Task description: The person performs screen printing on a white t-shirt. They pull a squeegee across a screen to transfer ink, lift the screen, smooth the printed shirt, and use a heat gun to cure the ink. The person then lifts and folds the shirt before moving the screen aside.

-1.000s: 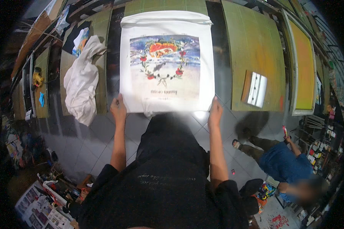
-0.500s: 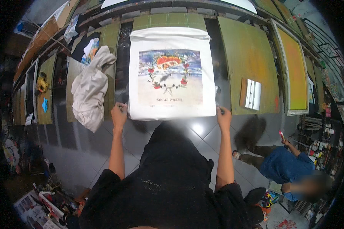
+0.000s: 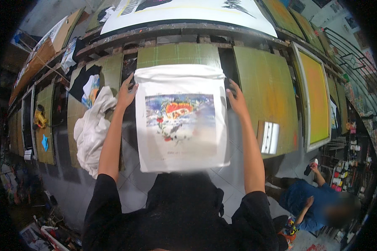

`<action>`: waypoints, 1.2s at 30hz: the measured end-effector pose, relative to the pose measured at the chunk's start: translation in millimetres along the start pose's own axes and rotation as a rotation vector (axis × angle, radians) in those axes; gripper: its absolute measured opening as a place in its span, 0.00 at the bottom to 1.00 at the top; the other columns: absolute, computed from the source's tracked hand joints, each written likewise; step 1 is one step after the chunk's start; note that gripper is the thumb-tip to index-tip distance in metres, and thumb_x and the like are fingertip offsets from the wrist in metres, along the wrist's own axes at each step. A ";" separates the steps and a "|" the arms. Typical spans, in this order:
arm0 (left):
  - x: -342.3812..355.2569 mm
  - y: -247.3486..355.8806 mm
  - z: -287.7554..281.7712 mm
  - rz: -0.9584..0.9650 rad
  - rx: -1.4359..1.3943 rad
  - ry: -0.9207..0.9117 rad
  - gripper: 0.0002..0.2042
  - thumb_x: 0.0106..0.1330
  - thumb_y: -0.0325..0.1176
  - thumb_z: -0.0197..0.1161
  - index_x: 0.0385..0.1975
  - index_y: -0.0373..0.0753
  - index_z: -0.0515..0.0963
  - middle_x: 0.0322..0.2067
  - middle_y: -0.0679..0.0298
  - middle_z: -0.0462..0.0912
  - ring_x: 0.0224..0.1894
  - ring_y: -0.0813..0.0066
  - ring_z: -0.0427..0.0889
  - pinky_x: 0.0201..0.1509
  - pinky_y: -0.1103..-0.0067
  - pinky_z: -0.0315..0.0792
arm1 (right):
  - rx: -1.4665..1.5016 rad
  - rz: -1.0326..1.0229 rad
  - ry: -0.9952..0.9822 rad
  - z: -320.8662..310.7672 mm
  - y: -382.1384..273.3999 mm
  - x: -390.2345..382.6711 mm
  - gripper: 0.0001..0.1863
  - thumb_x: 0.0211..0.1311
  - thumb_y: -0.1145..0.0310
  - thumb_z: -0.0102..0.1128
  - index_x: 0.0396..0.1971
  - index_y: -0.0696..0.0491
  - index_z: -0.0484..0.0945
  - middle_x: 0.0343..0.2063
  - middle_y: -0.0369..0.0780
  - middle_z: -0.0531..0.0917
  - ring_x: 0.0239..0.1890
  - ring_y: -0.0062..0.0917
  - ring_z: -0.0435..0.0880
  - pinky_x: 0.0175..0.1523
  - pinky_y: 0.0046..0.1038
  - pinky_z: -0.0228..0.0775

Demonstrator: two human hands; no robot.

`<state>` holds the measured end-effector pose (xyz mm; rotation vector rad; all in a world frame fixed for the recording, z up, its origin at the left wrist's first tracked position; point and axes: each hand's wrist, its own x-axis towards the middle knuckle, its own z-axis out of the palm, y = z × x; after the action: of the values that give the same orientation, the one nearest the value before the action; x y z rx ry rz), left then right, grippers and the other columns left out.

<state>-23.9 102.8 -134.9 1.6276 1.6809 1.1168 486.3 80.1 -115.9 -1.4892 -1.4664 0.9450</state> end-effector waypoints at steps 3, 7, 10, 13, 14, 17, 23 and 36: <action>38.0 -19.9 19.5 0.194 0.033 -0.024 0.22 0.69 0.30 0.68 0.63 0.40 0.77 0.53 0.50 0.82 0.53 0.60 0.85 0.58 0.70 0.77 | -0.263 -0.344 0.068 17.2 28.7 64.5 0.22 0.73 0.64 0.63 0.63 0.53 0.77 0.54 0.47 0.85 0.55 0.31 0.84 0.60 0.32 0.73; 51.8 -17.1 19.4 0.151 0.179 0.110 0.11 0.63 0.24 0.67 0.45 0.35 0.82 0.41 0.54 0.83 0.43 0.56 0.84 0.49 0.66 0.76 | -0.307 -0.090 0.029 24.4 17.5 100.4 0.11 0.68 0.73 0.63 0.47 0.60 0.84 0.38 0.47 0.89 0.40 0.29 0.87 0.47 0.30 0.76; 80.4 -37.1 17.8 0.072 0.144 0.167 0.09 0.65 0.24 0.65 0.44 0.35 0.83 0.38 0.54 0.85 0.41 0.62 0.85 0.47 0.71 0.76 | -0.255 -0.186 0.134 22.5 34.6 126.9 0.11 0.67 0.73 0.62 0.47 0.60 0.84 0.36 0.47 0.89 0.35 0.28 0.85 0.42 0.30 0.75; 116.8 -41.8 16.6 -0.007 0.151 0.098 0.09 0.68 0.25 0.62 0.46 0.35 0.83 0.38 0.54 0.88 0.41 0.67 0.86 0.46 0.73 0.76 | -0.279 -0.142 0.133 17.6 39.0 165.3 0.10 0.70 0.71 0.61 0.46 0.59 0.83 0.34 0.43 0.88 0.39 0.21 0.85 0.45 0.28 0.75; 125.9 -41.1 18.9 -0.003 0.198 0.085 0.10 0.68 0.24 0.62 0.47 0.35 0.83 0.39 0.54 0.88 0.41 0.67 0.86 0.46 0.73 0.76 | -0.328 -0.166 0.110 19.9 31.8 175.6 0.10 0.71 0.70 0.61 0.46 0.59 0.83 0.35 0.43 0.88 0.39 0.22 0.85 0.45 0.29 0.75; 148.2 -57.2 28.8 0.048 0.144 0.180 0.10 0.68 0.24 0.62 0.48 0.34 0.82 0.39 0.52 0.88 0.40 0.67 0.86 0.47 0.73 0.75 | -0.435 -0.178 0.110 33.0 18.9 200.7 0.11 0.73 0.68 0.60 0.47 0.58 0.82 0.35 0.44 0.88 0.38 0.24 0.85 0.46 0.29 0.75; 166.3 -34.2 35.1 0.028 -0.102 0.248 0.14 0.61 0.17 0.66 0.45 0.38 0.87 0.38 0.61 0.88 0.41 0.76 0.84 0.48 0.77 0.76 | -0.110 -0.090 0.275 26.0 58.9 213.5 0.13 0.71 0.64 0.61 0.46 0.56 0.85 0.40 0.53 0.88 0.45 0.47 0.87 0.51 0.38 0.77; 171.6 -38.3 13.4 -0.317 -0.298 0.172 0.22 0.59 0.30 0.75 0.55 0.38 0.83 0.46 0.58 0.89 0.46 0.69 0.89 0.52 0.75 0.80 | -0.324 -0.111 0.187 28.4 40.3 209.6 0.21 0.70 0.61 0.61 0.58 0.55 0.80 0.52 0.52 0.84 0.56 0.46 0.83 0.61 0.40 0.74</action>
<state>-53.9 276.2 -146.2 1.0655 1.7073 1.2980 483.5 291.5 -156.6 -1.6557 -1.5976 0.5029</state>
